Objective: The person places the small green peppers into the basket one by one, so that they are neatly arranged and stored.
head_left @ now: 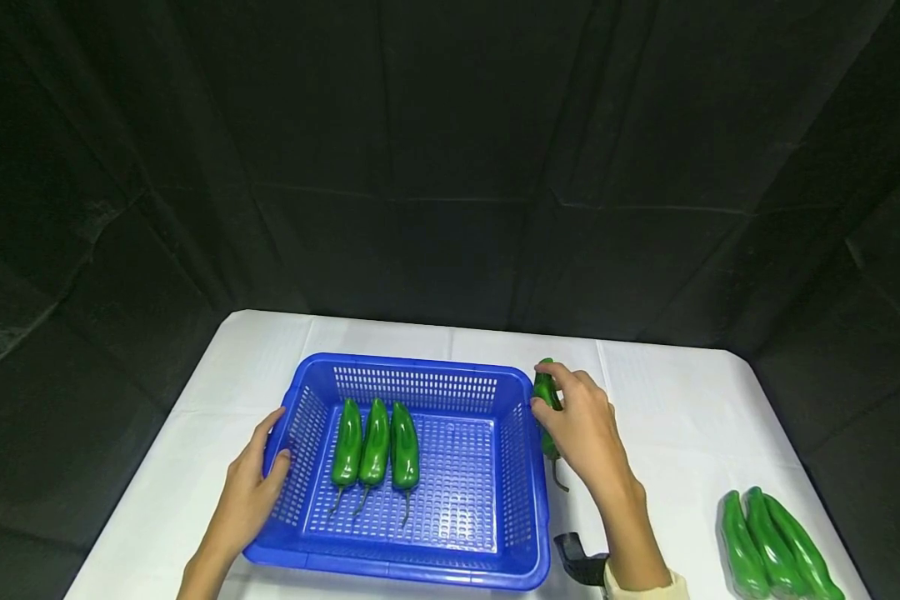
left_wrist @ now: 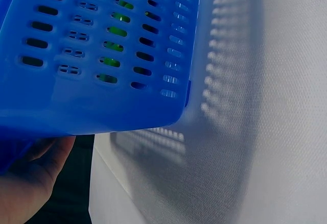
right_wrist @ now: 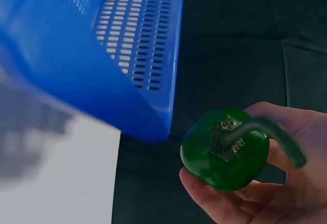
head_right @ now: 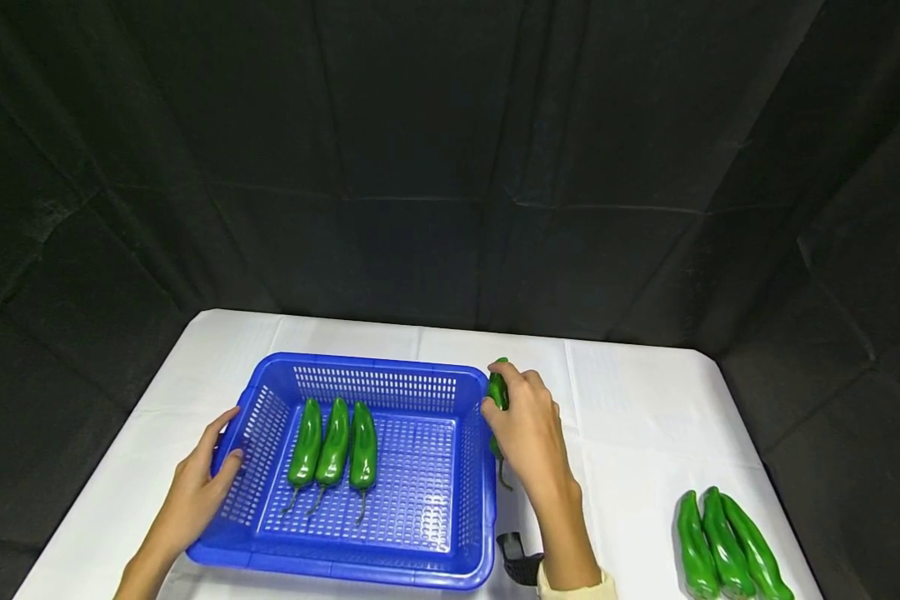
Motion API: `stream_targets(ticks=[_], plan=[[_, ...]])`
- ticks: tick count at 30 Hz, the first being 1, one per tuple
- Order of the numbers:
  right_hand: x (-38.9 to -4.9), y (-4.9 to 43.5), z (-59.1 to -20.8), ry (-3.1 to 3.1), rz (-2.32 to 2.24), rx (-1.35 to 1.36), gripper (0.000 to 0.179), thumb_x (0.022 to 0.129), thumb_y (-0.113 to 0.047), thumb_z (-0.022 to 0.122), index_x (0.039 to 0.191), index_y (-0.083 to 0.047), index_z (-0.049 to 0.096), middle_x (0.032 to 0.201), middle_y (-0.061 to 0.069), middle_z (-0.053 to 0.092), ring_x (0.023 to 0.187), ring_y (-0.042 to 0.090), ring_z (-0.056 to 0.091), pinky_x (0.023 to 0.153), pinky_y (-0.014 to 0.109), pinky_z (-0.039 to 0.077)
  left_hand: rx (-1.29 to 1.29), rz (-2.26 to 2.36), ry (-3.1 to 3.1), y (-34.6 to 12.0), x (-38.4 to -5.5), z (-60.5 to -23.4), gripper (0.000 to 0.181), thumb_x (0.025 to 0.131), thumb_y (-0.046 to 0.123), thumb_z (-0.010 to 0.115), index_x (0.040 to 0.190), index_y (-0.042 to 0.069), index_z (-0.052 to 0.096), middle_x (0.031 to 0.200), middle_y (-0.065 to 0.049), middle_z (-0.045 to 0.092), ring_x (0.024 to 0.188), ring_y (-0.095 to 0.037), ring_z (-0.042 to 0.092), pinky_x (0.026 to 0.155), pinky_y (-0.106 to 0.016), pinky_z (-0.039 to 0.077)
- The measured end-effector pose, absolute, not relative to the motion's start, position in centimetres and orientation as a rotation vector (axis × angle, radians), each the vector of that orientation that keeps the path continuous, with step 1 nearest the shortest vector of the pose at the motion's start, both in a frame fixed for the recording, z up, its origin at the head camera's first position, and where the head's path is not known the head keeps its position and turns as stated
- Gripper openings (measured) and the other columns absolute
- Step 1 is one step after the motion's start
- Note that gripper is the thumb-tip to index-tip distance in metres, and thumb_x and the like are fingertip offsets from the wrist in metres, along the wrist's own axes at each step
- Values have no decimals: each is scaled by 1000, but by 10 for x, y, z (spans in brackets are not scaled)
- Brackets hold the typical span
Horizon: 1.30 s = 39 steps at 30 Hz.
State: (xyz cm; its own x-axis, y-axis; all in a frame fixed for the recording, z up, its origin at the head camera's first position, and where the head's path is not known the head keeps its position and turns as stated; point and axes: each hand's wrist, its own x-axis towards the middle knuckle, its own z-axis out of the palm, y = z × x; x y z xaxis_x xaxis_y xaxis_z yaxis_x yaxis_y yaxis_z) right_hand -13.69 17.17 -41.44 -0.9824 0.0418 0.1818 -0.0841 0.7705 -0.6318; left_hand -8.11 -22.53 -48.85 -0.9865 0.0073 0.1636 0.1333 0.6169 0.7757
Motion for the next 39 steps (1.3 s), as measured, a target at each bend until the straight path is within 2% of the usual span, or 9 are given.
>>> stream_targets(ticks=[6, 16, 28, 39], plan=[[-139, 161, -414, -2789, 1052, 67, 39, 89, -10, 69, 127, -4, 64, 109, 24, 62, 83, 34, 65, 57, 37, 58, -113, -1318, -2695, -225, -81, -488, 55, 102, 4, 47, 154, 10, 30, 146, -31, 43, 120, -49, 55, 91, -66, 48], [-145, 138, -416, -2798, 1127, 179, 40, 88, -7, 70, 128, -7, 64, 100, 19, 61, 76, 26, 59, 51, 26, 53, -112, -1325, -2697, -225, -81, -487, 55, 102, 5, 47, 154, 10, 30, 146, -30, 43, 118, -48, 58, 89, -64, 50], [-154, 108, -421, -2843, 1181, 273, 40, 87, -8, 73, 126, -11, 66, 106, 15, 63, 88, 27, 60, 56, 26, 55, -114, -1314, -2696, -226, -81, -491, 55, 102, 3, 47, 154, 9, 30, 147, -30, 42, 117, -47, 58, 89, -63, 51], [-155, 89, -434, -2896, 1226, 291, 39, 87, -9, 73, 125, -10, 65, 102, 13, 61, 83, 24, 57, 54, 26, 53, -106, -1307, -2693, -227, -81, -490, 56, 101, 3, 47, 154, 9, 30, 147, -31, 42, 120, -50, 55, 90, -65, 49]])
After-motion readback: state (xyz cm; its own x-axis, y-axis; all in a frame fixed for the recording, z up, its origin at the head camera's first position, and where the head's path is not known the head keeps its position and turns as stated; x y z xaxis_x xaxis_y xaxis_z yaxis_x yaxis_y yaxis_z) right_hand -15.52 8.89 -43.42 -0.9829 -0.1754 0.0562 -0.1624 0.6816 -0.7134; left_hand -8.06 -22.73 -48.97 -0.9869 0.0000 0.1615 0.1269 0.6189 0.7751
